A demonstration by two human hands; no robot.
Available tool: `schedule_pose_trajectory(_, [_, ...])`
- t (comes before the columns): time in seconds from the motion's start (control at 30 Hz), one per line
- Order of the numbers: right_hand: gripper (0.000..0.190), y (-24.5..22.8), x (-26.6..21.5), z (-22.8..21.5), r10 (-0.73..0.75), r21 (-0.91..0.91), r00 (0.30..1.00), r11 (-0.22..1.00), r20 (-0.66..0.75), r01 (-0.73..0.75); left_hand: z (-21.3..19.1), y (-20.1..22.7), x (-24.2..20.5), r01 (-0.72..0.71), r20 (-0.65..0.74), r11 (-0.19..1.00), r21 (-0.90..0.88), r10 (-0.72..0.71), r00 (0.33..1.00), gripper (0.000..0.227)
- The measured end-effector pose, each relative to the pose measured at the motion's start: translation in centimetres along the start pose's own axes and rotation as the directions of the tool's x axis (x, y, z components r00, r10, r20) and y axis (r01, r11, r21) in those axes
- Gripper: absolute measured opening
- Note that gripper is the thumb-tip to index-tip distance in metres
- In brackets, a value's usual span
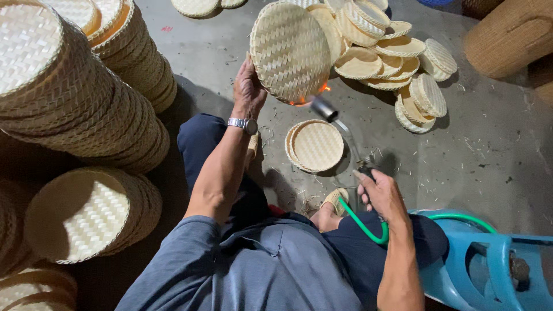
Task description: The person uses a handheld blowtorch to apply heat to the interior surface of woven baskets. They pick up baskets from a stack, rotate them to expose different areas to the flame, and then place them back down. The process is repeated for multiple baskets in a continuous workflow.
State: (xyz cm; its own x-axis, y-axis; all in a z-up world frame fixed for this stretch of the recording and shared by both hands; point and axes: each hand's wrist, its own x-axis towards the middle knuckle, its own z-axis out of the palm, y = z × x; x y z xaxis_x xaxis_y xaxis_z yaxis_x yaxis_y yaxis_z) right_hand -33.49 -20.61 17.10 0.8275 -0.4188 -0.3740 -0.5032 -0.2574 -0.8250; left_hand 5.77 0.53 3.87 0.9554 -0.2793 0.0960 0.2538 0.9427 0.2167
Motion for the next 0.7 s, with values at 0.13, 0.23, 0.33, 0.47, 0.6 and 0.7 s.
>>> schedule_pose_trajectory(0.13, [0.027,1.1,0.8,-1.1,-0.017,0.114,0.999,0.993,0.028,0.014,1.6,1.2,-1.0,0.020,-0.011,0.995,0.102,-0.019,1.000,0.032])
schedule_pose_trajectory(0.23, [0.030,1.4,1.9,-1.7,0.011,0.060,1.000,0.998,0.014,-0.012,3.0,2.0,-1.5,0.094,0.040,0.986,0.139,-0.101,0.994,0.029])
schedule_pose_trajectory(0.33, [0.027,0.6,2.7,-2.1,-0.009,0.099,0.997,0.995,-0.076,0.016,4.3,2.2,-2.1,0.134,0.076,0.969,0.205,-0.153,0.985,0.026])
schedule_pose_trajectory(0.47, [0.025,-0.4,2.5,-2.9,-0.074,0.134,0.997,0.988,-0.028,0.077,5.2,1.8,-2.8,0.171,0.149,0.941,0.293,-0.221,0.964,0.026])
schedule_pose_trajectory(0.6, [0.030,0.3,2.4,-2.5,-0.035,-0.013,0.998,0.999,0.056,0.036,4.7,1.1,-2.6,0.168,0.154,0.925,0.341,-0.232,0.961,0.026])
schedule_pose_trajectory(0.7, [0.034,-0.1,2.8,-2.2,0.024,-0.047,0.999,0.999,-0.028,-0.026,4.0,0.6,-2.6,0.185,0.161,0.918,0.351,-0.254,0.954,0.024])
